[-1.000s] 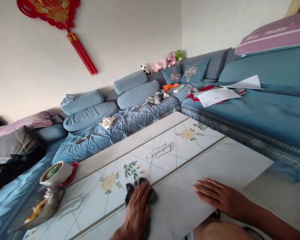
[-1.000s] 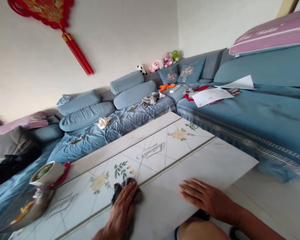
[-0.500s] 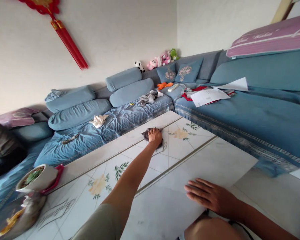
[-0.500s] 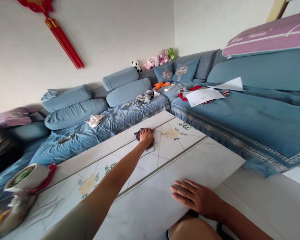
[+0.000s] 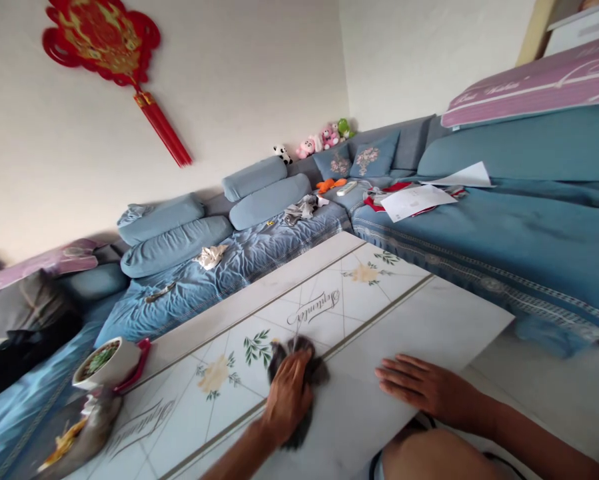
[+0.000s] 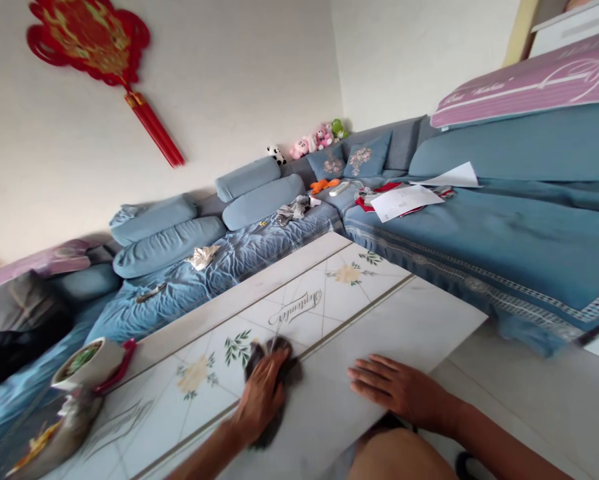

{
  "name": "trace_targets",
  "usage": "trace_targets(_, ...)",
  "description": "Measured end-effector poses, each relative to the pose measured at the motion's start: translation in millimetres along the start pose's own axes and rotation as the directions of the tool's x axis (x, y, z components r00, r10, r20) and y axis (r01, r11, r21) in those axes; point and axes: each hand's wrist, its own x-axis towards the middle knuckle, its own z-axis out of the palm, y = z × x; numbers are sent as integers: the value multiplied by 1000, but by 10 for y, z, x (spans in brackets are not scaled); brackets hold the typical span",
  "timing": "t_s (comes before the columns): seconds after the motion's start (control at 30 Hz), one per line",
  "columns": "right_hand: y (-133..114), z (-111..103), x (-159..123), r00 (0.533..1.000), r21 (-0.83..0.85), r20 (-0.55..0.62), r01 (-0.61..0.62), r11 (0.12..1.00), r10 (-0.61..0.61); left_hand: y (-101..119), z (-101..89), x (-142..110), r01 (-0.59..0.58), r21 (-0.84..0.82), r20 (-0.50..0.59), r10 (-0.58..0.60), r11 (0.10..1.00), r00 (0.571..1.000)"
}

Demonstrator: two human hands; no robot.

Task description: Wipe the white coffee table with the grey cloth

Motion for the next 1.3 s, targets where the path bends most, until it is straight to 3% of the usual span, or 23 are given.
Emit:
trace_targets(0.07,-4,4,-9,1000,1,16,2,1000,-2,4,-49,-728,-42,4,-22,42,999,999)
trace_targets(0.13,-8,10,-19,1000,3,27,6,1000,-7,31,-96,-1227,-9,32,-70,11,999,997)
trace_targets(0.2,-11,22,-30,1000,3,24,7,1000,-7,91,-147,-1419,71,34,-115,-67,997,991)
trace_targets(0.27,-15,39,-43,1000,7,16,1,1000,-1,166,-213,-1303,120,-17,-94,-121,993,988)
trace_targets(0.37,-23,66,-63,1000,12,9,-5,1000,5,228,-317,-706,154,-120,-13,-157,981,988)
trace_targets(0.47,-31,64,-65,1000,5,8,-1,1000,1,157,-341,142,171,-165,11,-172,971,985)
trace_targets(0.57,-32,29,-40,1000,9,3,-6,1000,5,-32,-247,1077,181,-130,52,-176,975,983)
trace_targets(0.7,-23,-4,-17,1000,28,12,-8,1000,8,-308,-54,2261,272,-32,112,-267,962,957)
trace_targets(0.8,-12,-1,-27,1000,37,26,-6,999,5,-427,56,2836,329,-13,102,-326,944,940)
trace_targets(0.87,-2,-4,-28,999,40,38,0,999,-1,-437,80,2968,346,-3,101,-344,938,934)
trace_targets(0.93,8,-19,-14,999,41,41,3,999,-5,-394,53,2875,327,-4,107,-325,945,940)
trace_targets(1.03,18,-49,23,1000,37,18,11,999,-12,-261,-70,2329,265,-15,125,-261,964,957)
trace_targets(1.13,18,-56,38,1000,18,-11,4,1000,-4,-98,-259,1372,174,-66,104,-167,982,980)
trace_targets(1.3,5,-15,0,1000,-22,7,14,1000,-14,107,-565,-576,59,-63,85,-54,996,995)
